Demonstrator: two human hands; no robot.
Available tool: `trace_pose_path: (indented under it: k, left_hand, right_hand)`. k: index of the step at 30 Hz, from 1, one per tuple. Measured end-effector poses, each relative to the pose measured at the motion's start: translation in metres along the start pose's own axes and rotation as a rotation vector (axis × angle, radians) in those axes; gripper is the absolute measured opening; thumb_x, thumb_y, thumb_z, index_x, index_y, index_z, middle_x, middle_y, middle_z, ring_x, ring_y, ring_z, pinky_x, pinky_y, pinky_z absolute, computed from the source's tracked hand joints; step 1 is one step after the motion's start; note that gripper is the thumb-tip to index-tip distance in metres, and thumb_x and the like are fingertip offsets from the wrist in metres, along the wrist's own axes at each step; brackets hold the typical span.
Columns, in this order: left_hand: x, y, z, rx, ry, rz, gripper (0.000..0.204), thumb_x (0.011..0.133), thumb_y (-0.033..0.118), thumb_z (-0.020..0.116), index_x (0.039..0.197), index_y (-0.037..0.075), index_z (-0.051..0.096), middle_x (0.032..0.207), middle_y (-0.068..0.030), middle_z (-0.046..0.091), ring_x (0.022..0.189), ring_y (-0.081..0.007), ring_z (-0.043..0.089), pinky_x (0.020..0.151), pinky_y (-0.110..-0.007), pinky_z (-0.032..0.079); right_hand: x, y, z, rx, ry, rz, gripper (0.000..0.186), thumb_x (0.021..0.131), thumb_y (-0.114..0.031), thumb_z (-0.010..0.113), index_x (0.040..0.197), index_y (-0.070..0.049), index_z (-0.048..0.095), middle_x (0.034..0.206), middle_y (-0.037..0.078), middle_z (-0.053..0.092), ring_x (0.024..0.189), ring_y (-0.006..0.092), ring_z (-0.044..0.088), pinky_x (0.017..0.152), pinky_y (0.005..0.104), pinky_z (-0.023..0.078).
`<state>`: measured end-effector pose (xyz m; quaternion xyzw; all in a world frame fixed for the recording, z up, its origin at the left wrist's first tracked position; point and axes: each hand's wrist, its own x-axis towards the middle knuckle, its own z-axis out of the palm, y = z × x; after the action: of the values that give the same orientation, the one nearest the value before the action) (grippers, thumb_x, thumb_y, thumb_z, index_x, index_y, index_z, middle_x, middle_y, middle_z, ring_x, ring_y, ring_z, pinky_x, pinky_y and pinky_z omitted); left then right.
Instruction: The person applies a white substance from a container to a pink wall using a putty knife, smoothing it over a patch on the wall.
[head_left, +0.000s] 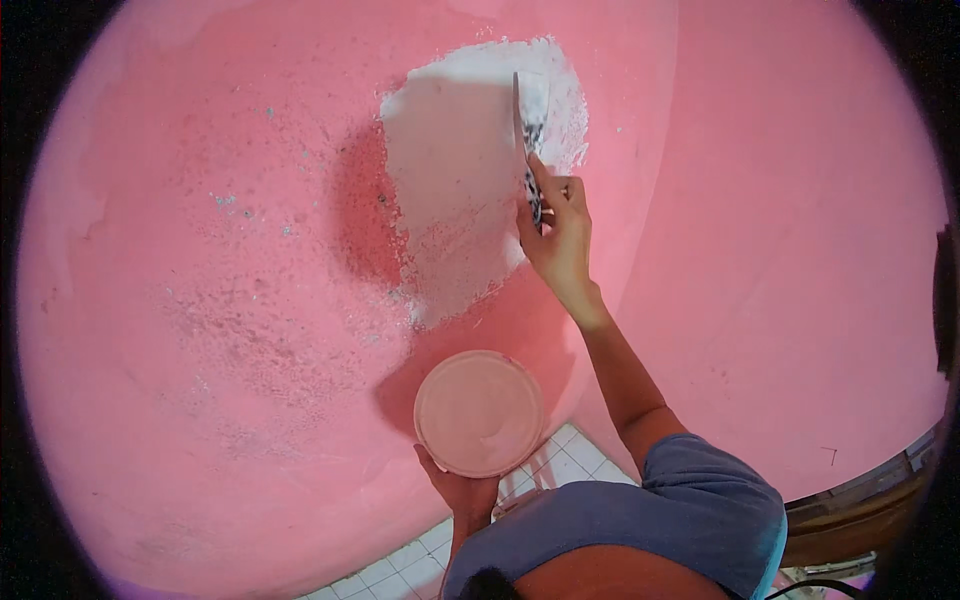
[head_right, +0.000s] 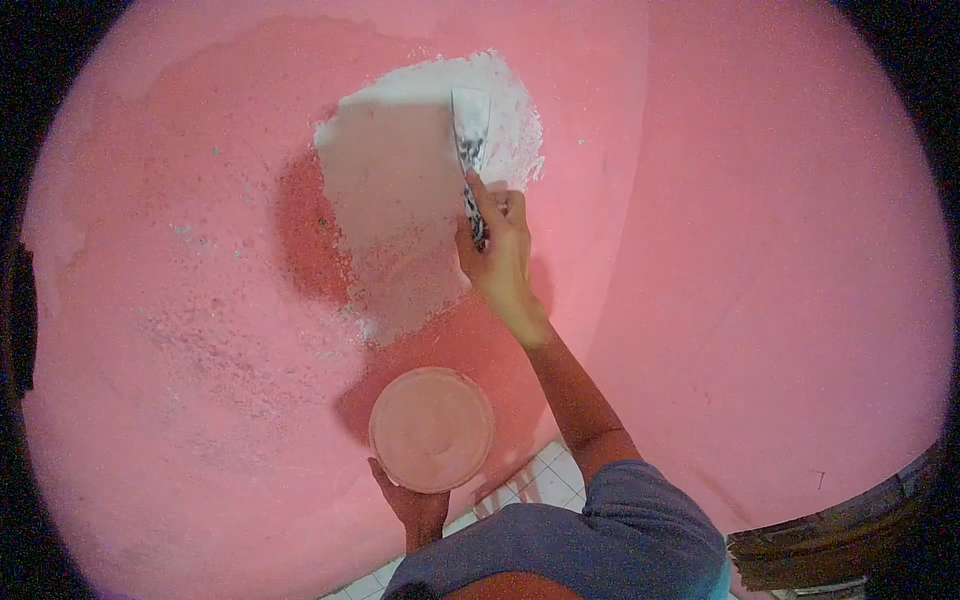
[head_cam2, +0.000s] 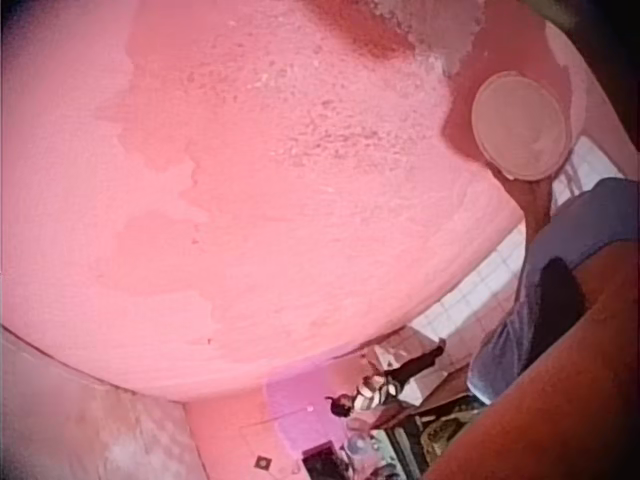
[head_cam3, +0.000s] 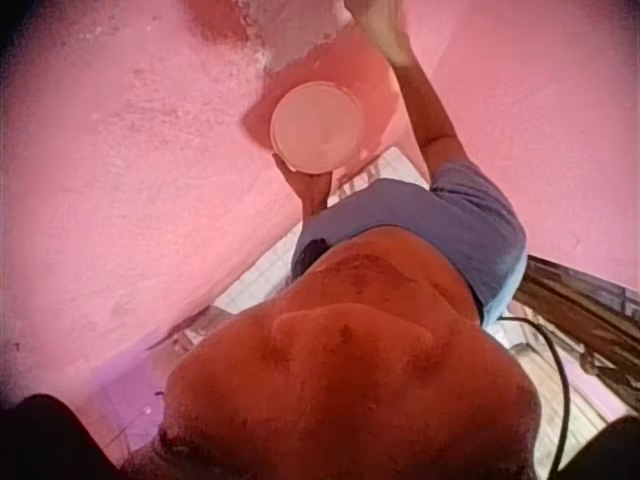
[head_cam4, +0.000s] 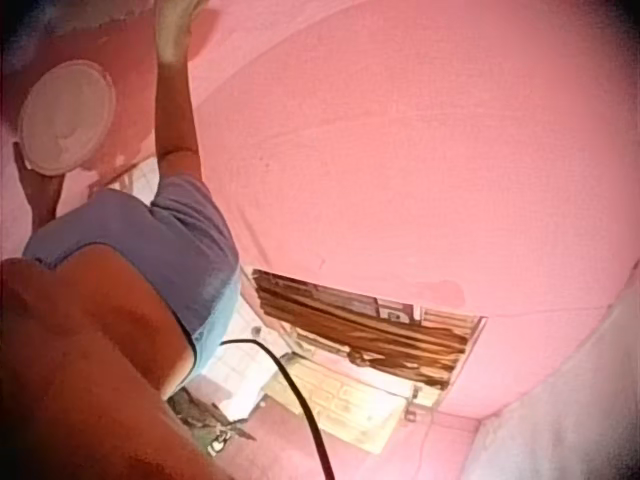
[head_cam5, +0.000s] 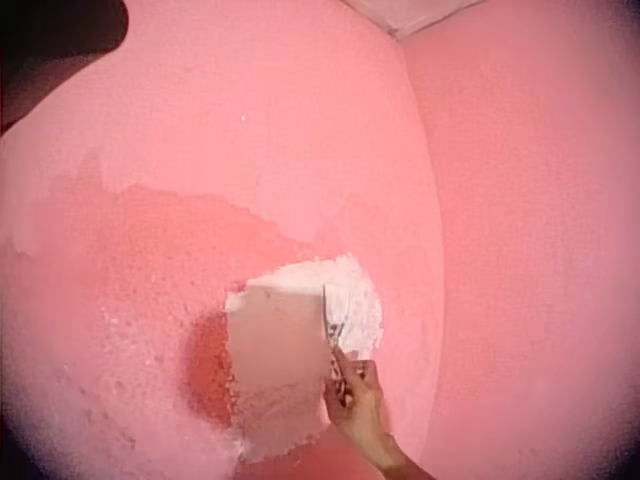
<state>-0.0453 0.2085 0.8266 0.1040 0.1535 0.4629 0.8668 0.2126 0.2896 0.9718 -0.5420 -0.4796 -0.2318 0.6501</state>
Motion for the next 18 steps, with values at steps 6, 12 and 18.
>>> trace_pose_path:
  k: [6, 12, 18]
  left_hand:
    - [0.004, -0.002, -0.029, -0.312, -0.415, -0.015, 0.061, 0.097, 0.054, 0.026, 0.142, 0.014, 0.027, 0.146, -0.0108, 0.032, 0.135, -0.0268, 0.028, 0.114, -0.046, 0.015]
    - [-0.001, 0.004, -0.024, -0.518, -0.368, -0.037, 0.065, 0.094, 0.058, 0.027, 0.144, 0.016, 0.028, 0.149, -0.0119, 0.027, 0.136, -0.0313, 0.025, 0.111, -0.054, 0.02]
    - [0.002, 0.004, -0.035, -0.188, -0.267, 0.027, 0.06, 0.096, 0.054, 0.025, 0.143, 0.016, 0.029, 0.148, -0.0113, 0.028, 0.136, -0.0306, 0.026, 0.112, -0.051, 0.02]
  right_hand:
    - [-0.042, -0.012, 0.02, -0.025, -0.191, 0.117, 0.05, 0.082, 0.003, 0.061, 0.131, -0.008, 0.052, 0.089, 0.007, 0.042, 0.072, 0.0112, 0.049, 0.057, 0.0216, 0.048]
    - [-0.045, -0.027, 0.001, 0.198, -0.132, 0.204, 0.05, 0.081, 0.003, 0.062, 0.129, -0.007, 0.053, 0.09, 0.005, 0.043, 0.074, 0.01, 0.048, 0.055, 0.02, 0.047]
    - [0.023, -0.012, 0.001, 0.035, 0.054, 0.121, 0.052, 0.079, 0.002, 0.066, 0.128, -0.007, 0.054, 0.086, 0.004, 0.044, 0.071, 0.0098, 0.049, 0.055, 0.0215, 0.049]
